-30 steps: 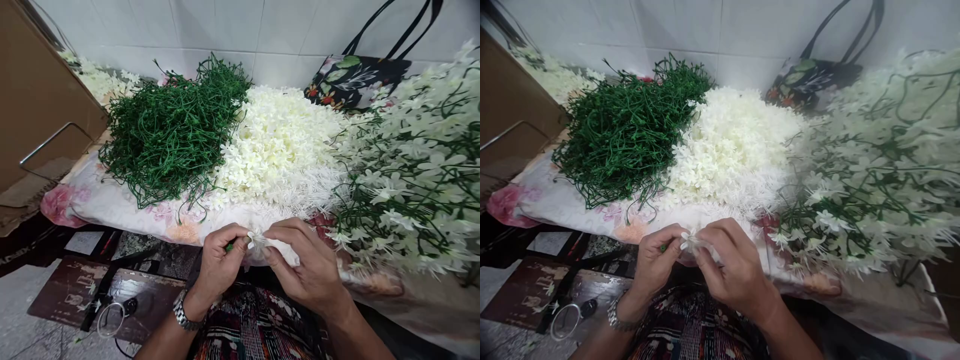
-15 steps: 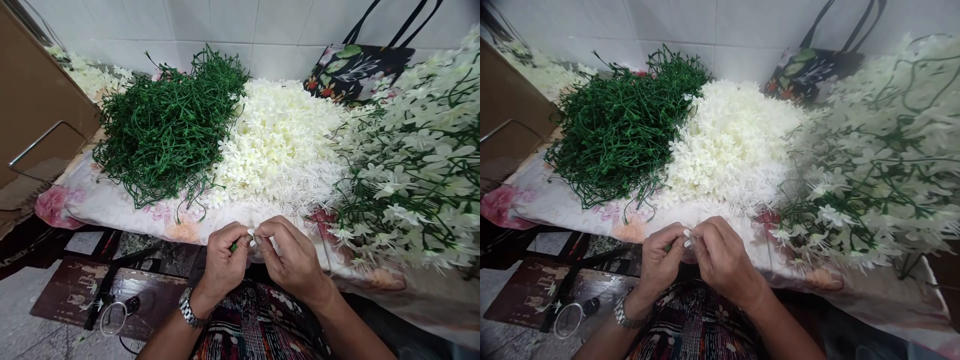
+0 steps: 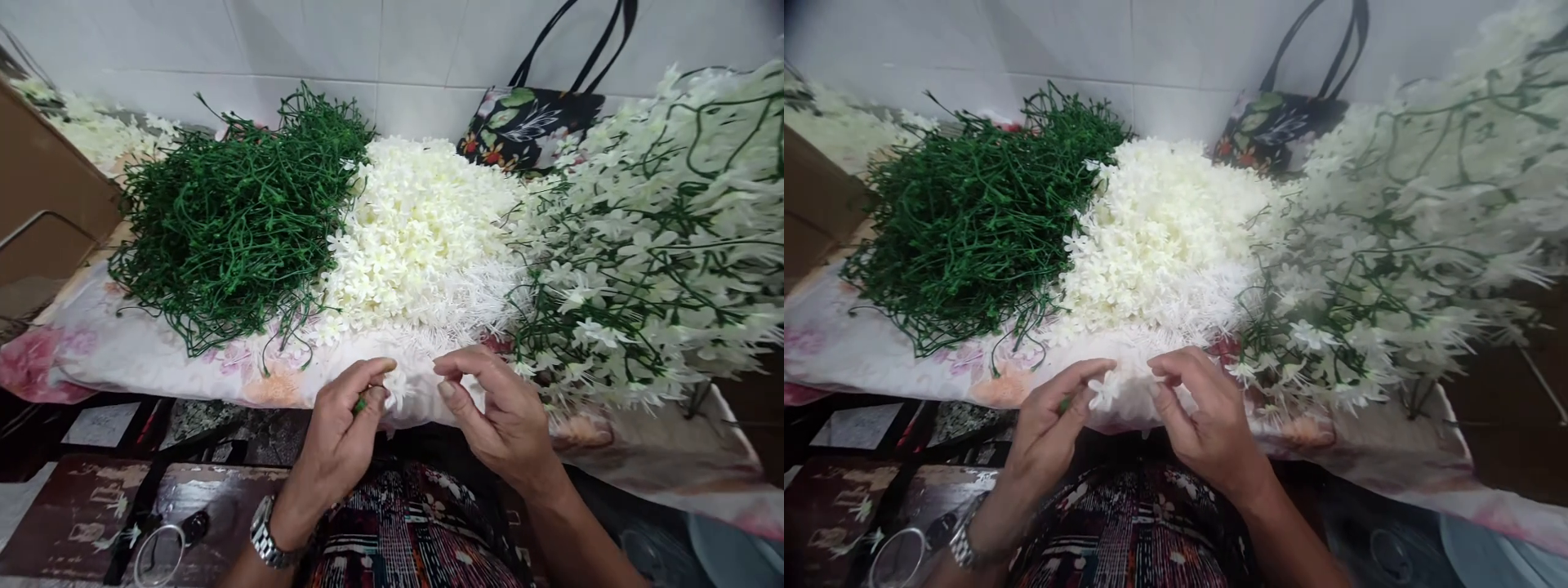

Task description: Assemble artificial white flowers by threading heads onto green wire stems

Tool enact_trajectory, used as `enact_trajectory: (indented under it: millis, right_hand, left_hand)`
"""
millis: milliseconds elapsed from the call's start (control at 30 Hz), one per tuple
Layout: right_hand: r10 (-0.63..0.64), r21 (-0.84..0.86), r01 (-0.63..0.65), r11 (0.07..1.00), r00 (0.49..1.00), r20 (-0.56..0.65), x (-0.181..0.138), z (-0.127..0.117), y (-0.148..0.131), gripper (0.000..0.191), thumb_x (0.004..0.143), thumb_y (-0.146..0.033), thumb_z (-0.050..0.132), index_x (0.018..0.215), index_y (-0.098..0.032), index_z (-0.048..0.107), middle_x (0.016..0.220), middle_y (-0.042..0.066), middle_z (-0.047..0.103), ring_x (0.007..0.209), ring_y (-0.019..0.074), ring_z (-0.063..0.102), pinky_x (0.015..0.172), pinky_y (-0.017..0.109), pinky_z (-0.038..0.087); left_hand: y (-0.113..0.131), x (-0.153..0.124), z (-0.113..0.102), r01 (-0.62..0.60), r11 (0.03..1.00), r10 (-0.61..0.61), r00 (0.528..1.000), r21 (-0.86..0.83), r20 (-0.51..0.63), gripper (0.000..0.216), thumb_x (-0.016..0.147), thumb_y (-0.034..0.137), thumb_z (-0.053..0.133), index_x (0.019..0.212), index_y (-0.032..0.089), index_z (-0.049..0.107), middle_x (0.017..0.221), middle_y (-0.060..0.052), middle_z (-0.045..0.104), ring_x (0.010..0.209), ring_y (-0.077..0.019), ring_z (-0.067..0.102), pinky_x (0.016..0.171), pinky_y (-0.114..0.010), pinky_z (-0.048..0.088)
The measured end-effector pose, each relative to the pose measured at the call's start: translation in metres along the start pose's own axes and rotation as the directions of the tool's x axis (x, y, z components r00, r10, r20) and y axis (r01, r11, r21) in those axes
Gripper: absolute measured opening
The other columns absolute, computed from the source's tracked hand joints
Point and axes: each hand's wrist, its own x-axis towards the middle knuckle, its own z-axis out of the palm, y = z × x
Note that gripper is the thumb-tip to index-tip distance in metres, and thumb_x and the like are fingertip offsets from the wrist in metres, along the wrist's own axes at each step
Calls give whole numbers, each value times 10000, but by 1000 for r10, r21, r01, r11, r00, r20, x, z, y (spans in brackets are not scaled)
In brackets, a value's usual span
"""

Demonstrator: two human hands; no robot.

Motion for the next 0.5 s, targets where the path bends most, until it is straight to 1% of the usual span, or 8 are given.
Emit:
enact_trajectory:
  millis: [67, 100, 167, 233, 333, 433, 500]
  right_hand:
    - [7, 46, -9, 999, 999, 31, -4, -3, -3, 139, 847, -181, 511, 979, -178, 554, 818, 40, 591, 699, 138, 555, 622, 276, 483]
    - [-2, 89, -4, 996, 998, 60, -6, -3, -5, 158, 851, -189, 507, 1002, -174, 553, 831, 44, 592, 711, 139, 556, 622, 277, 486]
    - [-33, 169, 12, 986, 992, 123, -10, -2, -9, 165, 858, -180, 493, 1008, -170, 559, 811, 43, 595, 707, 137, 551, 605, 273, 483]
    - [-61, 211, 25, 977, 984, 169, -14, 0, -12, 143, 859, -146, 472, 959, -162, 574, 752, 34, 586, 674, 129, 538, 581, 263, 472]
    - [-86, 198, 45, 979, 976, 202, -20, 2, -13, 136, 850, -115, 459, 895, -136, 586, 719, 44, 570, 661, 128, 526, 574, 262, 471]
    - [-112, 158, 71, 985, 956, 272, -24, 0, -12, 137, 850, -125, 475, 911, -118, 598, 754, 68, 593, 694, 142, 539, 597, 277, 485]
    - [-112, 173, 63, 983, 950, 292, -24, -4, -10, 145, 852, -144, 488, 943, -124, 599, 772, 68, 603, 707, 146, 548, 602, 278, 493]
  left_hand:
    - [5, -3, 3, -45, 998, 40, 992, 47, 116, 387, 851, 149, 435, 1223, 222, 516, 793, -17, 656, 640, -131, 587, 603, -229, 460]
    - [7, -5, 5, -64, 996, 54, 985, 59, 163, 439, 848, 123, 423, 1271, 235, 458, 797, -11, 656, 637, -130, 589, 611, -233, 462]
    - [9, -7, 9, -86, 994, 69, 975, 69, 212, 468, 841, 89, 411, 1282, 246, 417, 835, -13, 659, 673, -134, 602, 655, -247, 468]
    - [7, -9, 13, -83, 995, 74, 982, 48, 175, 390, 864, 104, 400, 1223, 247, 450, 853, -18, 649, 708, -132, 601, 680, -248, 467]
    - [4, -9, 16, -27, 999, 30, 997, -40, 73, 263, 910, 180, 394, 1141, 248, 499, 844, -18, 625, 745, -125, 587, 680, -228, 459]
    - [3, -4, 19, 5, 990, -8, 1000, -143, -19, 201, 918, 231, 412, 1076, 234, 537, 779, -5, 599, 696, -112, 560, 630, -208, 440]
    - [2, 0, 20, 2, 988, -17, 995, -152, -102, 174, 913, 241, 427, 1026, 220, 558, 704, 15, 559, 621, -100, 516, 570, -197, 410]
